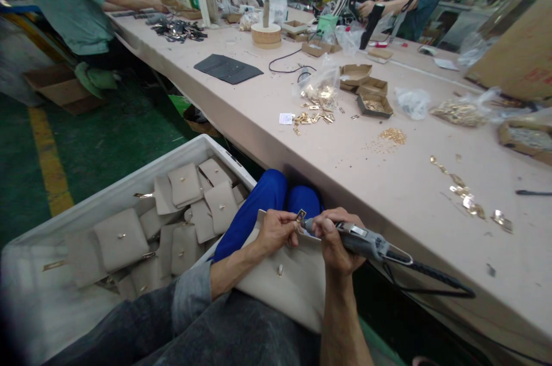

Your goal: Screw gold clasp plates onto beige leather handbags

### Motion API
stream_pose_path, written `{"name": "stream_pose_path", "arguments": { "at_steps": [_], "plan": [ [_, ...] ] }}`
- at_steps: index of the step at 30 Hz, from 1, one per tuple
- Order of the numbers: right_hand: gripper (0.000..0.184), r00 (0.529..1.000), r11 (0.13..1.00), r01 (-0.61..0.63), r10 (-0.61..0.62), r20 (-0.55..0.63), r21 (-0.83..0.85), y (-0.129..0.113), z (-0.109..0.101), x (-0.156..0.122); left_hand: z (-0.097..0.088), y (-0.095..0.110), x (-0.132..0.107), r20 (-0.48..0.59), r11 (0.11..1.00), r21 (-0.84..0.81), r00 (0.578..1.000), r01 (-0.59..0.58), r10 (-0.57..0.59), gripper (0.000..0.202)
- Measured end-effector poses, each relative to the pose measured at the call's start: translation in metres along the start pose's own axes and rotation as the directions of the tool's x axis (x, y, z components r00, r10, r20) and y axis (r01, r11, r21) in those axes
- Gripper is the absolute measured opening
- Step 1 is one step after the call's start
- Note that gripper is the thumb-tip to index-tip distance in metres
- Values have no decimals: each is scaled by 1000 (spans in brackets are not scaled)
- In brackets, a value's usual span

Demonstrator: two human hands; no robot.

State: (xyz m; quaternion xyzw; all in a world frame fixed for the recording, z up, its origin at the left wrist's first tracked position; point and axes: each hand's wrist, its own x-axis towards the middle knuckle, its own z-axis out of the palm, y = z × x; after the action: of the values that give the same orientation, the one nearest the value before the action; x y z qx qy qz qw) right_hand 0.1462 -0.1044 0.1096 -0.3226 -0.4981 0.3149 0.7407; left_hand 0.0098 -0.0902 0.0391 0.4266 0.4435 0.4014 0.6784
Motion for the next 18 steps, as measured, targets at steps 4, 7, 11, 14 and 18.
{"name": "stream_pose_path", "arguments": {
  "at_steps": [4, 7, 11, 14, 18],
  "plan": [
    [7, 1000, 1000, -11, 11, -18, -8, 0, -1, 0, 0, 1, -1, 5, 1000, -3, 1000, 0, 0, 17],
    [6, 999, 999, -34, 33, -23, -22, -1, 0, 0, 0, 2, -2, 12, 1000, -2, 1000, -15, 15, 18],
    [7, 998, 999, -47, 47, -29, -22, -2, 1, 3, -1, 4, -4, 29, 1000, -18, 999, -23, 23, 20],
    [7, 998, 998, -56, 56, -13, -10, -4, 2, 4, -1, 5, -4, 27, 1000, -17, 999, -23, 23, 22],
    [9, 999, 999, -36, 36, 1, -36, -6, 4, 0, 0, 5, -4, 19, 1000, 13, 1000, -25, 25, 20]
  ]
}}
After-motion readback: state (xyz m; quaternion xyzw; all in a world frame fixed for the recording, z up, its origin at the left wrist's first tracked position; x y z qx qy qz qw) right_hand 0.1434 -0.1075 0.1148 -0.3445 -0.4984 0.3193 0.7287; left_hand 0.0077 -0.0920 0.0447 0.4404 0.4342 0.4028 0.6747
